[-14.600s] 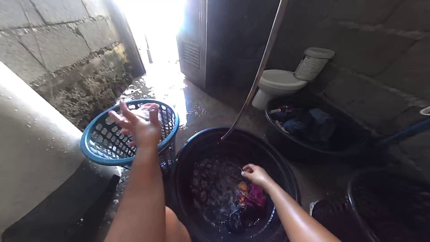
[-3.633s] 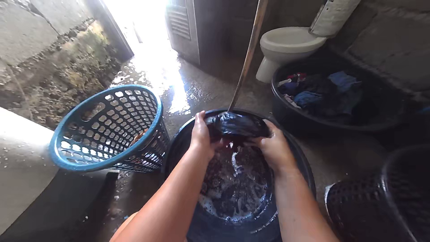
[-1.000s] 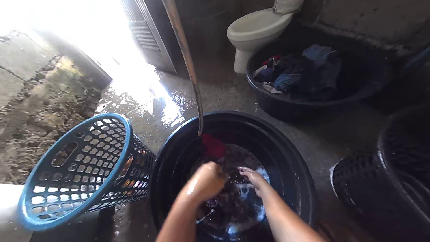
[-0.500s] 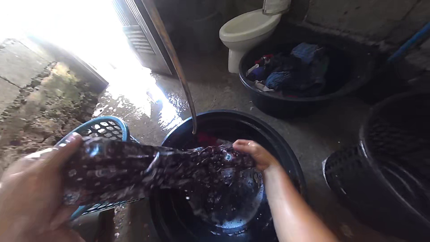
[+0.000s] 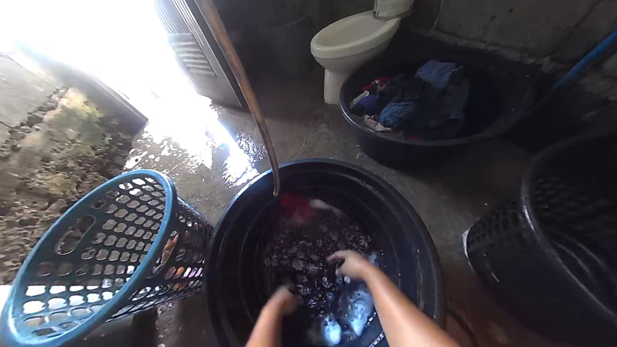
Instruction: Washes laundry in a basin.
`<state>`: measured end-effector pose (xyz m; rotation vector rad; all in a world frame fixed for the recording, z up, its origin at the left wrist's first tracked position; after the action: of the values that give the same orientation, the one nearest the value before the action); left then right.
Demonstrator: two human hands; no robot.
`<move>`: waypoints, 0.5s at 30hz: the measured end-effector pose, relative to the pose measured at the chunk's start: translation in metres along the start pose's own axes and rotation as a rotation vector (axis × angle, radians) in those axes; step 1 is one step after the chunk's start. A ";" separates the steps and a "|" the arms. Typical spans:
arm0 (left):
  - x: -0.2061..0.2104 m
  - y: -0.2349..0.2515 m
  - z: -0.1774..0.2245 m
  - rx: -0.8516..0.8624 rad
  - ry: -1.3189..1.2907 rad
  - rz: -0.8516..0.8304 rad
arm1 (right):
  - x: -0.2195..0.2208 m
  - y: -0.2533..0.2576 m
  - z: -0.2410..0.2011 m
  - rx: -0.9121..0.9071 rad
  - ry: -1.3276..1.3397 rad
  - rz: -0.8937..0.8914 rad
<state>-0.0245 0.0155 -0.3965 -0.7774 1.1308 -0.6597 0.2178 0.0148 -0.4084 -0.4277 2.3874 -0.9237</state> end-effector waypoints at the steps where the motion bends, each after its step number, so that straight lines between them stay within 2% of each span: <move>1: 0.028 0.000 -0.004 0.001 0.038 -0.060 | 0.021 -0.001 0.008 -0.001 -0.072 -0.095; 3: 0.061 0.001 -0.008 -0.024 0.174 -0.119 | 0.050 -0.001 0.026 0.019 -0.222 -0.224; 5: 0.067 0.002 0.000 0.025 0.183 -0.177 | 0.052 0.003 0.029 0.066 -0.255 -0.179; 6: 0.058 -0.001 0.010 0.082 0.082 -0.182 | 0.047 0.002 0.023 0.086 -0.249 -0.144; 8: 0.016 -0.025 0.041 0.193 -0.143 -0.121 | 0.040 -0.003 0.013 0.106 -0.233 -0.087; 11: -0.081 -0.083 0.079 0.318 -0.204 0.091 | 0.031 -0.010 -0.004 0.050 -0.161 -0.075; 13: -0.139 -0.135 0.081 0.371 -0.196 0.283 | 0.009 -0.018 -0.034 -0.073 0.038 -0.072; 15: -0.180 -0.195 0.068 0.426 -0.281 0.545 | -0.035 -0.045 -0.085 -0.252 0.266 -0.102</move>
<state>-0.0270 0.0598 -0.1263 -0.1698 0.8474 -0.2980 0.1998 0.0432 -0.3115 -0.5554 2.7624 -0.7649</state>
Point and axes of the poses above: each hand's wrist, its own y-axis towards the middle knuckle, its own x-axis out of the palm, z = x × y, the point moved 4 cm from there along y, towards the middle knuckle, and after that the axes turned 5 degrees about z, right-handed, at the moved point
